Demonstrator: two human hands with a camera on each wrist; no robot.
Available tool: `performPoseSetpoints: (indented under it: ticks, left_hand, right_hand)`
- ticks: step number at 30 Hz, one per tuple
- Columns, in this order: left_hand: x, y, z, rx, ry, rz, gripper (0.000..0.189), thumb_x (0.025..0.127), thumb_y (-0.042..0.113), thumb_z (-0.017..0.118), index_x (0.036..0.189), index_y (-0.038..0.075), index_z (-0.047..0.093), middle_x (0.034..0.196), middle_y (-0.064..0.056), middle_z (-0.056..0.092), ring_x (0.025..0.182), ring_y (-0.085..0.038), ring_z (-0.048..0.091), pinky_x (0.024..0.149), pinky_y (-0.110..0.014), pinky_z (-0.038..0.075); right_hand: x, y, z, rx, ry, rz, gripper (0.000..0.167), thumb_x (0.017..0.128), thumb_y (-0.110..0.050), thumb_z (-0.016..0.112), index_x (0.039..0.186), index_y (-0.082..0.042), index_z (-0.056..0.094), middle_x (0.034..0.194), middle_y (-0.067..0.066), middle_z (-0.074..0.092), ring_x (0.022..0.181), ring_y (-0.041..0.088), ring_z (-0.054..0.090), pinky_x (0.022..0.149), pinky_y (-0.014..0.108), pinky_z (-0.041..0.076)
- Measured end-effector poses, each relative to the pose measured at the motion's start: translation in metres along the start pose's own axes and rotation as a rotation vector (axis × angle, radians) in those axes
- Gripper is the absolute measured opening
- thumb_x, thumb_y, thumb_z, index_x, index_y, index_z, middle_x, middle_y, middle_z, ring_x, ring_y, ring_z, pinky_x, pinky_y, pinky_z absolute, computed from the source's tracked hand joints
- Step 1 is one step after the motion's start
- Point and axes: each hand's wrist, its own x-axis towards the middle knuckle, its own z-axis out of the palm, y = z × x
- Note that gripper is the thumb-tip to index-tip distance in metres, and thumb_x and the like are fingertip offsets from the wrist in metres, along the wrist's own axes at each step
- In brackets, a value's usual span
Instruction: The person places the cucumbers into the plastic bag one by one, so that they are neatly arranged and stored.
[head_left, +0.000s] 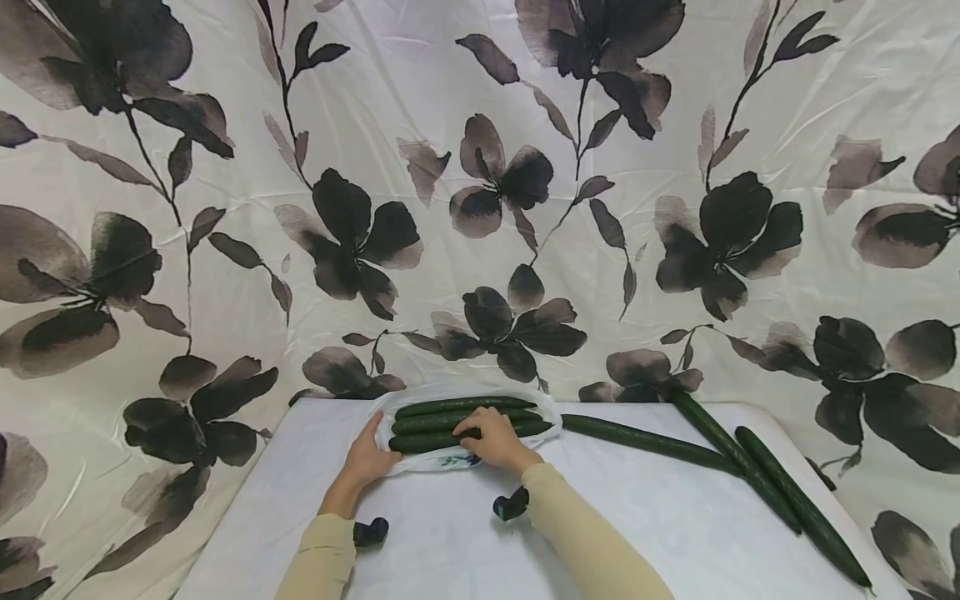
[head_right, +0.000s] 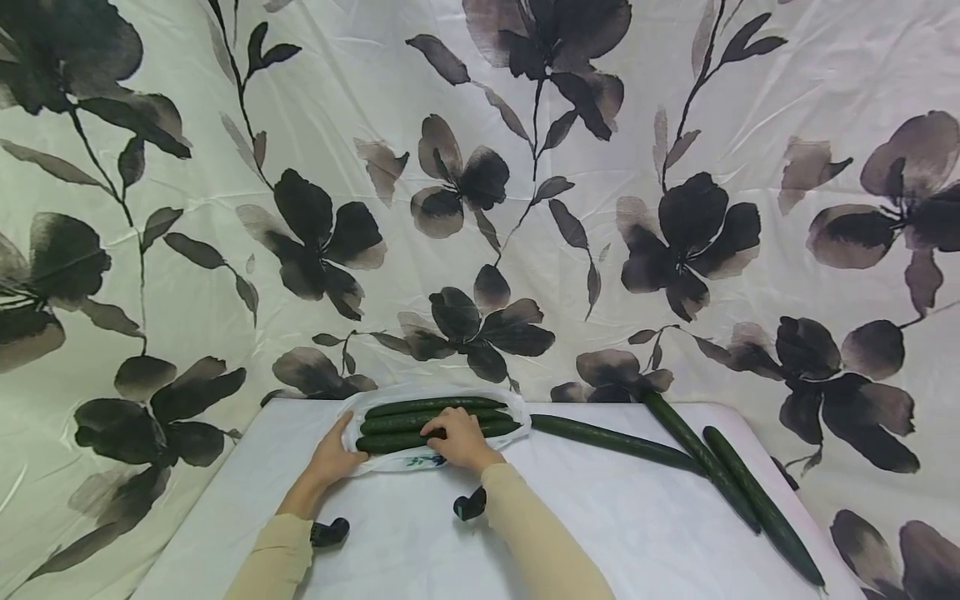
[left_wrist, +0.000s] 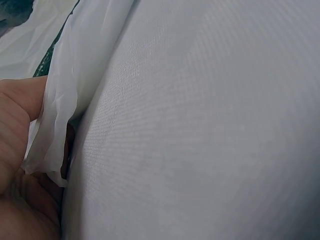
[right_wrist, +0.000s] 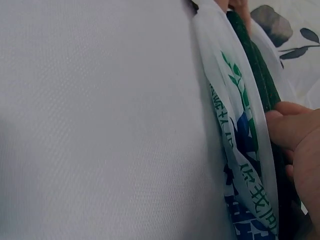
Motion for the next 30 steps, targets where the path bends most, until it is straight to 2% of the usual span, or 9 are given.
performPoseSetpoints:
  ticks: [2,6,11,14,16,23,30]
  left_hand:
    - [0.000,0.000,0.000,-0.005,-0.001,-0.001,0.095,0.073,0.009,0.070,0.153,0.001,0.020,0.149,-0.031,0.031,0.135,-0.050,0.029,0.107,-0.060,0.028]
    - [0.001,0.000,0.001,-0.010,0.001,-0.003,0.095,0.072,0.009,0.071,0.153,0.001,0.020,0.149,-0.031,0.031,0.136,-0.050,0.028,0.107,-0.060,0.027]
    - [0.001,0.000,0.001,-0.009,0.004,0.000,0.095,0.072,0.008,0.071,0.153,0.000,0.020,0.148,-0.032,0.031,0.135,-0.050,0.028,0.107,-0.061,0.027]
    - [0.000,-0.001,0.000,-0.010,0.002,-0.003,0.095,0.073,0.008,0.070,0.153,0.001,0.020,0.148,-0.032,0.031,0.135,-0.051,0.028,0.107,-0.061,0.027]
    - [-0.001,-0.001,0.000,-0.008,0.002,-0.005,0.095,0.073,0.008,0.070,0.153,0.001,0.020,0.148,-0.032,0.031,0.135,-0.050,0.028,0.107,-0.061,0.027]
    - [-0.001,0.002,-0.002,-0.006,-0.001,0.000,0.095,0.073,0.008,0.070,0.153,0.001,0.019,0.149,-0.031,0.030,0.136,-0.050,0.028,0.108,-0.060,0.026]
    - [-0.002,0.000,-0.001,-0.014,-0.005,-0.006,0.094,0.074,0.008,0.070,0.153,0.001,0.019,0.149,-0.031,0.030,0.136,-0.050,0.028,0.108,-0.060,0.026]
  right_hand:
    - [0.000,0.002,-0.001,0.027,0.022,-0.006,0.018,0.088,-0.018,0.071,0.106,-0.019,0.075,0.100,-0.005,0.061,0.095,0.015,0.052,0.087,0.040,0.041]
    - [0.000,0.006,-0.004,0.066,0.046,-0.008,0.019,0.086,-0.017,0.074,0.105,-0.016,0.074,0.096,-0.007,0.063,0.093,0.014,0.056,0.083,0.034,0.047]
    - [-0.001,0.012,-0.007,0.118,0.054,0.002,0.018,0.086,-0.016,0.074,0.104,-0.014,0.074,0.095,-0.007,0.062,0.092,0.013,0.057,0.083,0.031,0.049]
    - [-0.003,0.018,-0.009,0.132,0.093,-0.036,0.018,0.085,-0.013,0.075,0.103,-0.011,0.073,0.094,-0.005,0.064,0.089,0.014,0.059,0.080,0.031,0.050]
    - [-0.005,0.021,-0.013,0.144,0.108,-0.033,0.018,0.085,-0.013,0.075,0.103,-0.010,0.073,0.094,-0.005,0.064,0.088,0.012,0.059,0.079,0.030,0.050]
    - [-0.017,0.030,-0.037,0.188,0.128,0.029,0.017,0.086,-0.013,0.074,0.102,-0.008,0.072,0.092,-0.003,0.064,0.082,0.012,0.060,0.073,0.029,0.051]
    - [-0.035,0.042,-0.064,0.189,0.227,0.060,0.014,0.084,-0.006,0.074,0.098,-0.005,0.073,0.080,-0.004,0.065,0.072,0.011,0.060,0.066,0.030,0.052]
